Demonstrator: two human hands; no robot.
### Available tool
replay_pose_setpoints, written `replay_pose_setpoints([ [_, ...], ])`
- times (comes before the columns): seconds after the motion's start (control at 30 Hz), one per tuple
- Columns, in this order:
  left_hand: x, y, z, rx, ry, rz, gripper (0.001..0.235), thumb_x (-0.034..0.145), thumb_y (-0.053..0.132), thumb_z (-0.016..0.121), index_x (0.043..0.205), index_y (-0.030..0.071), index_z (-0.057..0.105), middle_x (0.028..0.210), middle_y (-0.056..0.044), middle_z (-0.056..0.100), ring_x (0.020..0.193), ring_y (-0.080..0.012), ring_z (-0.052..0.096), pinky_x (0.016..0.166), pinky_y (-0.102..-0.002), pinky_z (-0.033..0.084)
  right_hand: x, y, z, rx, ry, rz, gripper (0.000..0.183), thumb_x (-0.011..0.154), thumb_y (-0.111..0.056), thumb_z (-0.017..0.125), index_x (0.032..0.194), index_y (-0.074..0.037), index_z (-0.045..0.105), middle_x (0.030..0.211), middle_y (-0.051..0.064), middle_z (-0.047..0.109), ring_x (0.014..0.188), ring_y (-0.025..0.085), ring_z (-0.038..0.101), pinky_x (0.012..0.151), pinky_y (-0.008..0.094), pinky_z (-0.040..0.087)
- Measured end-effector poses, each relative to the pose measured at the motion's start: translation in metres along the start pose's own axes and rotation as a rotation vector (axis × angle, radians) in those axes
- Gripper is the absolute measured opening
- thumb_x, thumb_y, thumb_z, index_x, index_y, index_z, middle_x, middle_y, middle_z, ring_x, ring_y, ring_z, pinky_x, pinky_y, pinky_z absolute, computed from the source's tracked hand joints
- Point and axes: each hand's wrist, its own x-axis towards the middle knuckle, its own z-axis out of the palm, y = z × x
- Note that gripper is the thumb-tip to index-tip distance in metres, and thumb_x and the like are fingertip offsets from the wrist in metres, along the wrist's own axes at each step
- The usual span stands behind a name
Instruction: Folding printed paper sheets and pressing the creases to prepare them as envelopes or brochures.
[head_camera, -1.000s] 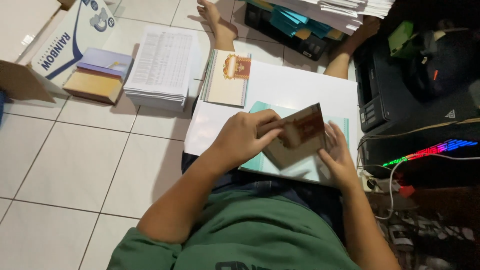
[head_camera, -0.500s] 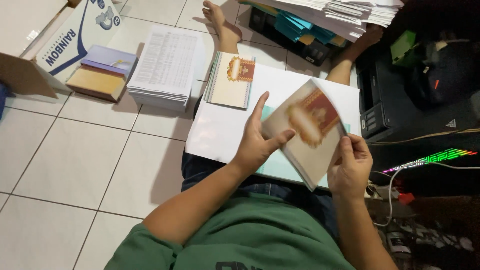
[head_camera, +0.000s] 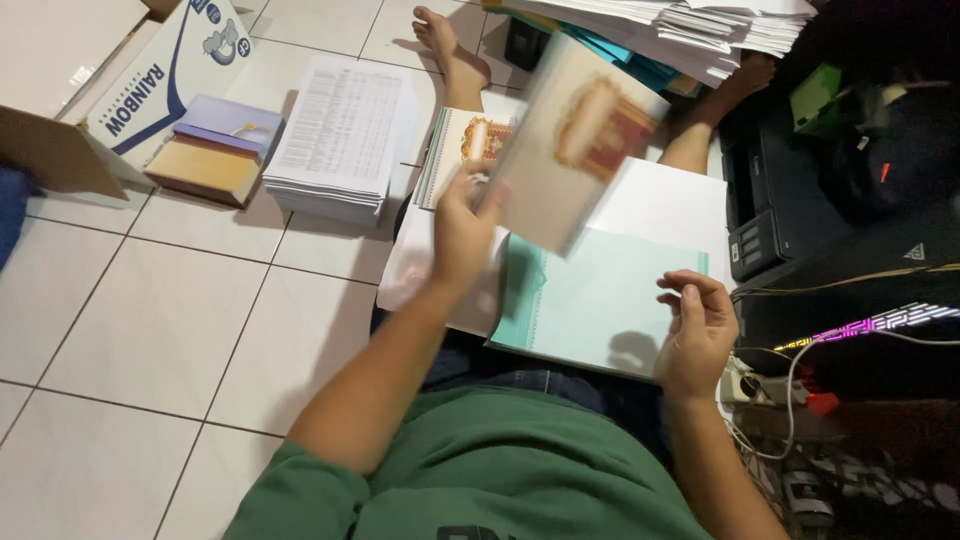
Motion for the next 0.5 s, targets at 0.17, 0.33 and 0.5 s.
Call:
replay_pose_setpoints([
  [0.17,0.069,-0.067,-0.03,0.302,0.224,-0.035,0.019,0.094,0.02,0.072,0.109,0.016,0.061,0.097,-0.016,0.077,0.086,-0.0244,0.078,0.065,-0.033,0.061,0.004,0.023,-0.03,-0.495,-0.071,-0.017,0.013,0.105,-0.001,0.06,0.109,-0.005,0.071,0.097,0.014,0.071,0.087,0.024,0.068,0.075,0.033,0.052],
  [0.33,0.083,-0.124,-0.039,0.583,0.292,-0.141,0.025,0.089,0.019,0.074,0.11,0.016,0.061,0.099,-0.015,0.076,0.099,-0.0332,0.074,0.078,-0.043,0.061,0.001,0.024,-0.027,-0.809,-0.183,0.047,0.011,0.099,-0.01,0.065,0.104,-0.014,0.075,0.093,0.009,0.07,0.087,0.028,0.067,0.078,0.039,0.052],
  [0.5,0.075,-0.123,-0.041,0.76,0.189,-0.163,0.025,0.093,0.02,0.07,0.115,0.014,0.061,0.105,-0.016,0.076,0.1,-0.0312,0.075,0.081,-0.041,0.061,0.001,0.018,-0.023,-0.852,-0.22,0.083,0.012,0.101,-0.011,0.063,0.105,-0.012,0.074,0.098,0.006,0.07,0.097,0.027,0.065,0.084,0.039,0.052],
])
